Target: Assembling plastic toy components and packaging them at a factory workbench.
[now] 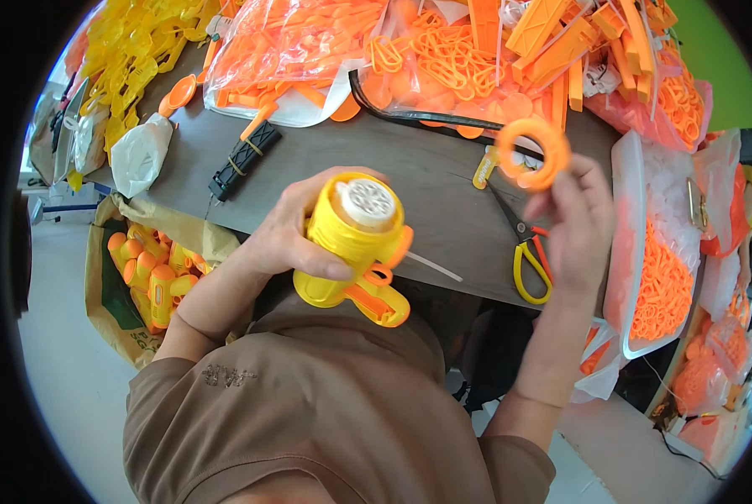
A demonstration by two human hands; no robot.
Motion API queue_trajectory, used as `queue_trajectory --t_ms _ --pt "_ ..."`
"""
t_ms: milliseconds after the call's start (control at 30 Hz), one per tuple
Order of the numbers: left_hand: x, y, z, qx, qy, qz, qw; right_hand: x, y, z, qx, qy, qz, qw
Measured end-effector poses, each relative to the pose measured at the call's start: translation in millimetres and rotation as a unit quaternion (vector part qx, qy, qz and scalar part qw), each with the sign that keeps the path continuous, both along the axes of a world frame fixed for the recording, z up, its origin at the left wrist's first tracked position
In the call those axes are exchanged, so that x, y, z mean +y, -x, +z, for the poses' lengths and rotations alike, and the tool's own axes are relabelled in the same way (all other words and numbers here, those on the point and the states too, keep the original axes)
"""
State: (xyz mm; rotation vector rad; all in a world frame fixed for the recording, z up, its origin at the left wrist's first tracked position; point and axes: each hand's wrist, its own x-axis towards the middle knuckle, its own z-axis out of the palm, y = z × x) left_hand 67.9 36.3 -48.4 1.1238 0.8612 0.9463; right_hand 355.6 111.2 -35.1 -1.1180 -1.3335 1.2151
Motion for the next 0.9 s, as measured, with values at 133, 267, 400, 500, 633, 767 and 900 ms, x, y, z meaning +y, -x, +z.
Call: queue_trajectory --t_ms 133,267,400,500,633,767,900 --pt "-0.4 -15.4 1.7 0.05 -0.104 -0.063 0.991 -44.1 56.0 11.2 0.31 0.187 0.137 0.922" --pt "-6.7 -14.2 8.7 0.122 -0.116 -0.058 0.984 -46.7 64.4 5.1 0.229 0.202 0.192 0.933" --pt "-8.0 -7.8 6.4 0.14 -0.131 -0.034 0.981 -49.5 70.7 5.7 0.013 0.101 0.202 0.974" --pt "-8.3 -4.7 11.3 0.166 -0.157 -0.043 0.972 -36.1 62.8 2.6 -0.076 -0.017 0.243 0.967" --pt "-6.2 -3.7 6.8 0.134 -0.119 -0.042 0.983 -27.4 67.8 -12.5 -0.071 -0.17 0.279 0.943" --pt "-4.3 -0.6 9.9 0.143 -0.095 -0.057 0.983 -27.5 79.5 -23.6 0.14 -0.023 0.305 0.942" --pt "-2.9 1.0 8.5 0.175 -0.068 -0.052 0.981 -22.6 81.8 -8.4 0.019 -0.042 0.287 0.957"
